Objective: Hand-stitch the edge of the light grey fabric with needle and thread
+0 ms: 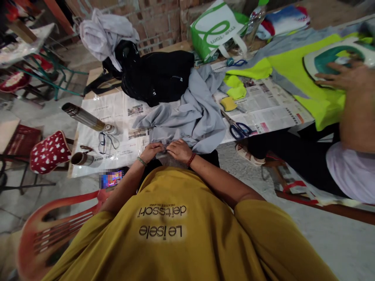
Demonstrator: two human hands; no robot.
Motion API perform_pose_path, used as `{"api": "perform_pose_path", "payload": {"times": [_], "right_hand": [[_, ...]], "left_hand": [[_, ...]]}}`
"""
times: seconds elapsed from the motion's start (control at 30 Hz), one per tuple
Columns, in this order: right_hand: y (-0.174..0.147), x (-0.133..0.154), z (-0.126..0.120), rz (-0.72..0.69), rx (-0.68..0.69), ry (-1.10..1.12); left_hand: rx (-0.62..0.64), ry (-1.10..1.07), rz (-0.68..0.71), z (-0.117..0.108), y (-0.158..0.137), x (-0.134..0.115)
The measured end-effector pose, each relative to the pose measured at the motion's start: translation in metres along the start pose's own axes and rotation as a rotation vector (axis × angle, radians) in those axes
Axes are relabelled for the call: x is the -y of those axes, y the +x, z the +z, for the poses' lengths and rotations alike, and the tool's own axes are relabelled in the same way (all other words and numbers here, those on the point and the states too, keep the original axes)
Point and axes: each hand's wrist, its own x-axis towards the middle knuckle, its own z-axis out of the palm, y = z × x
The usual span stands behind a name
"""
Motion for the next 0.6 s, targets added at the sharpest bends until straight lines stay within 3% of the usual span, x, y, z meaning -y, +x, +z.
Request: {"api": "perform_pose_path", "payload": {"times": [0.43,0.6], "right_hand": [[0.015,0.004,0.003,0.035,0.021,-0.004],[0.018,0.005,0.008,0.162,-0.165,0.172]], "left_hand": [[-0.052,-0.014,0.019,0.001,0.004,0.000],[-0.177,0.233,0.082,0.009,0.003,0.006]]}}
